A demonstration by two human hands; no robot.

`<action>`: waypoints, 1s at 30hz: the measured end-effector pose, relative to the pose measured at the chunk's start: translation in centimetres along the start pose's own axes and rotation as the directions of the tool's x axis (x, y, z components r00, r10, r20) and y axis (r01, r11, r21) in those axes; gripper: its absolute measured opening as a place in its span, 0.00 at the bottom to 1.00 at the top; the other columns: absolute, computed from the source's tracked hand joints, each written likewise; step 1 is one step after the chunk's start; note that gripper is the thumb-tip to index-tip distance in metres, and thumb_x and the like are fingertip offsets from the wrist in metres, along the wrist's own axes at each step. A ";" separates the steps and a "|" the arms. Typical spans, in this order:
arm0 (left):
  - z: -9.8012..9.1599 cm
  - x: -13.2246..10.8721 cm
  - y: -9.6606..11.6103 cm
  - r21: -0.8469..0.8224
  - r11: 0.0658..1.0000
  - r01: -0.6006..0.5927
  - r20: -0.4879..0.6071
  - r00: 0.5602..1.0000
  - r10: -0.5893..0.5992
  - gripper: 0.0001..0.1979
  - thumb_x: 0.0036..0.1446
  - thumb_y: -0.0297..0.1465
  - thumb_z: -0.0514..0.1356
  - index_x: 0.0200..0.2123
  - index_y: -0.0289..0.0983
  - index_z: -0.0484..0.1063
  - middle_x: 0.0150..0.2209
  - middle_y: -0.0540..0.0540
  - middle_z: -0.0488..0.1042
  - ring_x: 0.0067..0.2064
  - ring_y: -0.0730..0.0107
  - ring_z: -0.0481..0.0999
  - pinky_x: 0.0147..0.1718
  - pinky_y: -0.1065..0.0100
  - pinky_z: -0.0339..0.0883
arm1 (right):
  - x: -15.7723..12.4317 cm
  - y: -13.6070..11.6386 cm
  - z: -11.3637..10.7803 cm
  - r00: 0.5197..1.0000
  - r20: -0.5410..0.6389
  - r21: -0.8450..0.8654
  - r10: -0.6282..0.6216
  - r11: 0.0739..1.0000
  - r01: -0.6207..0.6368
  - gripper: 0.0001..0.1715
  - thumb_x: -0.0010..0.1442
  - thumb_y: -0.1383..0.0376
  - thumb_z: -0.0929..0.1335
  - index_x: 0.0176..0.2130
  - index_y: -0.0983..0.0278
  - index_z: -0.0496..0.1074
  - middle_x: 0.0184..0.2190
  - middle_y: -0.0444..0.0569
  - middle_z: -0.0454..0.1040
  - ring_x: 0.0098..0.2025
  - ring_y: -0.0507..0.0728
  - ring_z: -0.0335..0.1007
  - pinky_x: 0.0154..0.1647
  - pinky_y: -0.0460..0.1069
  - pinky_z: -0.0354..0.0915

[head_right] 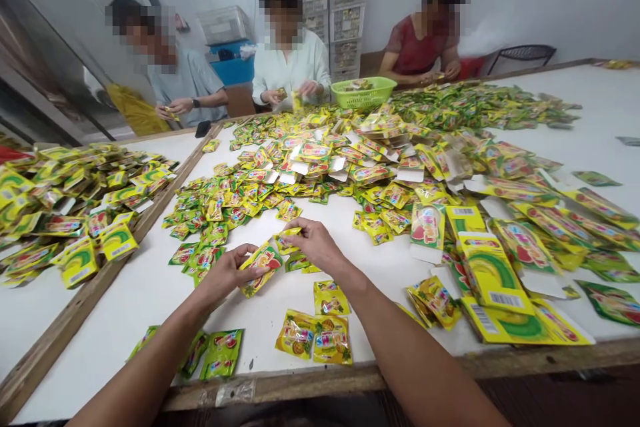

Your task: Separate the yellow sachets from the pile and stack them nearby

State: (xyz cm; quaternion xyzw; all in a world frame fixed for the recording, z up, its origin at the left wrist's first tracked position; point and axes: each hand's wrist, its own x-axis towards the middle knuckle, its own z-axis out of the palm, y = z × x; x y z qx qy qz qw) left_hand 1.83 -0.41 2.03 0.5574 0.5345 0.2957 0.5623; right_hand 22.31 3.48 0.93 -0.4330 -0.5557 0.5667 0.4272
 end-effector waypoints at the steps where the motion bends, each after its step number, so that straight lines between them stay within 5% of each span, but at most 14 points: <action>1: 0.3 0.1 0.0 -0.074 0.997 -0.010 0.013 1.000 0.011 0.20 0.42 0.39 0.67 0.37 0.37 0.68 0.34 0.47 0.76 0.29 0.70 0.73 0.28 0.71 0.64 | 0.1 0.3 0.0 1.000 -0.002 -0.031 -0.007 0.999 0.007 0.16 0.45 0.56 0.71 0.32 0.63 0.72 0.26 0.44 0.72 0.27 0.53 0.69 0.28 0.48 0.64; 6: 1.3 0.5 -0.6 -0.220 0.976 -0.001 0.017 1.000 0.005 0.16 0.43 0.35 0.68 0.36 0.35 0.72 0.32 0.49 0.77 0.28 0.76 0.72 0.28 0.75 0.64 | 0.4 1.7 -0.1 0.996 0.024 -0.256 -0.084 0.963 0.087 0.10 0.44 0.62 0.72 0.30 0.63 0.76 0.32 0.45 0.72 0.30 0.52 0.68 0.31 0.47 0.63; 13: 0.2 0.9 -1.3 -0.440 0.893 0.094 -0.036 0.992 -0.123 0.21 0.37 0.31 0.71 0.36 0.34 0.70 0.29 0.47 0.78 0.25 0.74 0.75 0.26 0.74 0.67 | -0.1 -0.3 0.0 0.999 -0.047 -0.329 -0.026 0.944 0.009 0.18 0.57 0.59 0.64 0.46 0.62 0.69 0.33 0.46 0.74 0.33 0.53 0.69 0.34 0.48 0.62; 16: -0.7 0.9 -1.3 -0.513 0.854 0.089 -0.088 0.984 -0.155 0.22 0.34 0.29 0.71 0.35 0.33 0.70 0.28 0.47 0.78 0.24 0.74 0.75 0.25 0.74 0.68 | -0.2 -0.2 -0.5 0.988 -0.150 -0.649 -0.039 0.757 -0.069 0.16 0.54 0.54 0.66 0.37 0.62 0.72 0.32 0.48 0.74 0.37 0.57 0.67 0.38 0.50 0.60; 19: -1.1 0.8 -1.3 -0.531 0.843 0.088 -0.132 0.974 -0.185 0.21 0.33 0.28 0.71 0.34 0.33 0.69 0.27 0.47 0.79 0.23 0.73 0.75 0.24 0.74 0.68 | -0.2 0.8 -0.3 0.998 -0.056 -0.871 -0.030 0.490 -0.034 0.19 0.44 0.53 0.73 0.32 0.62 0.71 0.34 0.52 0.72 0.41 0.61 0.64 0.38 0.51 0.57; 21: -1.2 0.7 -1.3 -0.519 0.849 0.097 -0.150 0.968 -0.203 0.21 0.33 0.28 0.71 0.33 0.33 0.69 0.26 0.47 0.78 0.22 0.72 0.75 0.23 0.73 0.68 | -0.3 1.3 0.0 1.000 -0.012 -0.908 -0.009 0.420 -0.007 0.19 0.41 0.56 0.75 0.30 0.62 0.69 0.34 0.52 0.71 0.40 0.61 0.63 0.36 0.50 0.56; 26: -1.0 0.7 -1.6 -0.473 0.873 0.116 -0.166 0.962 -0.218 0.21 0.33 0.29 0.71 0.32 0.34 0.68 0.25 0.47 0.78 0.22 0.71 0.75 0.22 0.73 0.67 | -0.1 0.8 -0.9 0.997 -0.077 -0.833 -0.018 0.550 -0.054 0.16 0.44 0.62 0.72 0.23 0.61 0.60 0.21 0.43 0.63 0.29 0.55 0.59 0.28 0.47 0.50; 30: -0.7 0.7 -1.7 -0.447 0.887 0.113 -0.129 0.974 -0.189 0.20 0.35 0.31 0.71 0.33 0.34 0.69 0.27 0.46 0.79 0.23 0.71 0.75 0.23 0.73 0.67 | 0.1 0.1 -1.5 0.983 -0.181 -0.536 -0.038 0.841 -0.066 0.18 0.45 0.58 0.71 0.23 0.61 0.58 0.20 0.39 0.59 0.24 0.51 0.55 0.26 0.46 0.52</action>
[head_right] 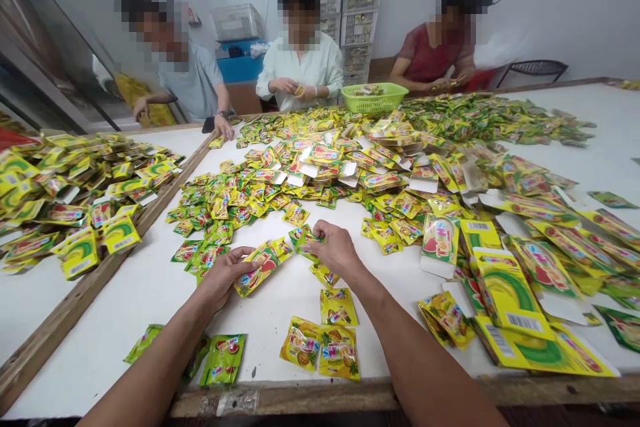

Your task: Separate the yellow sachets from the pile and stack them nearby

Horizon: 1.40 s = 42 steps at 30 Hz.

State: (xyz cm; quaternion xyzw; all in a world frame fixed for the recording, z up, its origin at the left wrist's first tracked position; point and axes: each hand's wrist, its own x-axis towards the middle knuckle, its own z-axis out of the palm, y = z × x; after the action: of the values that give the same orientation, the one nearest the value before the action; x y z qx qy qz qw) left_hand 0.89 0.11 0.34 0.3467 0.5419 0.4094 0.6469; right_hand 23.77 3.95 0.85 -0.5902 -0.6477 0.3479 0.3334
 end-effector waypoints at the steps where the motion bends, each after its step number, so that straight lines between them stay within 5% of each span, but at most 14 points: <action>1: 0.1 -0.1 0.0 0.001 1.000 0.000 0.016 1.000 0.000 0.20 0.35 0.31 0.71 0.33 0.34 0.69 0.27 0.46 0.79 0.23 0.71 0.75 0.23 0.73 0.67 | 0.0 -0.2 0.1 1.000 -0.008 0.135 0.015 0.991 -0.014 0.19 0.44 0.57 0.71 0.23 0.61 0.58 0.20 0.39 0.59 0.24 0.50 0.55 0.25 0.46 0.53; 4: 0.7 -0.3 0.1 -0.021 1.000 -0.014 0.063 0.998 0.015 0.21 0.36 0.31 0.71 0.36 0.33 0.71 0.30 0.45 0.79 0.25 0.72 0.76 0.27 0.72 0.68 | -0.3 -0.9 1.1 0.999 0.015 0.416 0.048 0.908 -0.049 0.21 0.41 0.54 0.72 0.27 0.61 0.60 0.22 0.39 0.61 0.25 0.50 0.58 0.24 0.45 0.58; 7: 1.3 -0.5 0.3 -0.036 0.999 -0.018 0.095 0.995 0.021 0.23 0.36 0.31 0.71 0.39 0.33 0.72 0.32 0.45 0.80 0.27 0.71 0.77 0.28 0.72 0.69 | -0.8 -1.5 2.4 0.996 0.060 0.481 0.061 0.873 -0.082 0.22 0.40 0.55 0.72 0.33 0.61 0.63 0.25 0.39 0.63 0.26 0.51 0.61 0.24 0.46 0.62; 13: 1.6 -0.7 0.4 -0.007 1.000 0.000 0.093 0.996 0.001 0.24 0.35 0.32 0.72 0.39 0.34 0.73 0.32 0.46 0.80 0.28 0.70 0.77 0.29 0.72 0.68 | -1.3 -1.5 3.5 0.993 -0.068 0.267 -0.095 0.957 0.110 0.14 0.47 0.55 0.69 0.26 0.62 0.66 0.23 0.41 0.65 0.27 0.51 0.59 0.28 0.46 0.59; 18: 1.4 -0.6 0.5 -0.005 1.000 -0.016 0.102 0.995 0.016 0.25 0.35 0.34 0.72 0.40 0.33 0.74 0.33 0.45 0.79 0.28 0.69 0.77 0.29 0.71 0.68 | -1.5 -1.7 3.9 0.985 -0.145 0.297 -0.090 0.946 0.130 0.16 0.47 0.55 0.70 0.23 0.62 0.63 0.20 0.40 0.62 0.25 0.50 0.56 0.26 0.46 0.55; 22: 1.2 -0.5 0.7 -0.107 0.994 -0.024 0.065 0.997 0.031 0.25 0.33 0.33 0.72 0.38 0.33 0.74 0.30 0.45 0.79 0.28 0.70 0.77 0.30 0.71 0.69 | -1.7 -2.3 3.8 0.990 -0.080 0.281 -0.113 0.951 0.131 0.16 0.50 0.55 0.69 0.21 0.62 0.65 0.21 0.42 0.65 0.29 0.53 0.61 0.33 0.49 0.60; 27: 1.3 -0.6 0.8 -0.135 0.989 -0.066 0.071 0.995 0.076 0.24 0.34 0.33 0.72 0.38 0.34 0.75 0.30 0.46 0.79 0.29 0.69 0.77 0.32 0.70 0.69 | -1.8 -2.4 3.4 0.978 -0.097 0.110 -0.186 0.974 0.197 0.12 0.55 0.59 0.67 0.24 0.59 0.75 0.41 0.49 0.72 0.50 0.60 0.58 0.54 0.56 0.55; 35: 1.0 -0.9 1.1 -0.065 0.997 -0.051 0.116 0.992 0.058 0.20 0.36 0.33 0.71 0.36 0.34 0.76 0.30 0.46 0.80 0.29 0.67 0.77 0.32 0.69 0.69 | -1.7 -2.3 3.4 0.993 0.051 0.096 -0.106 0.990 0.101 0.12 0.53 0.56 0.68 0.23 0.59 0.76 0.49 0.48 0.69 0.56 0.64 0.51 0.57 0.61 0.50; 42: 1.0 -0.8 0.9 -0.098 0.995 -0.003 0.133 0.991 0.016 0.19 0.34 0.31 0.72 0.34 0.33 0.77 0.28 0.46 0.80 0.27 0.70 0.77 0.30 0.72 0.68 | -1.8 -3.0 2.7 0.989 -0.016 0.015 -0.148 0.989 0.149 0.10 0.47 0.62 0.72 0.17 0.60 0.73 0.51 0.46 0.69 0.57 0.65 0.49 0.55 0.63 0.48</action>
State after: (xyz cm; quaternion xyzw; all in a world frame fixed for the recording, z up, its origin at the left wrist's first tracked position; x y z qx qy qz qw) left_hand 1.71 -0.21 1.65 0.3440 0.4752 0.4145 0.6958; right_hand 20.03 1.78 1.91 -0.5401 -0.6844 0.3229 0.3682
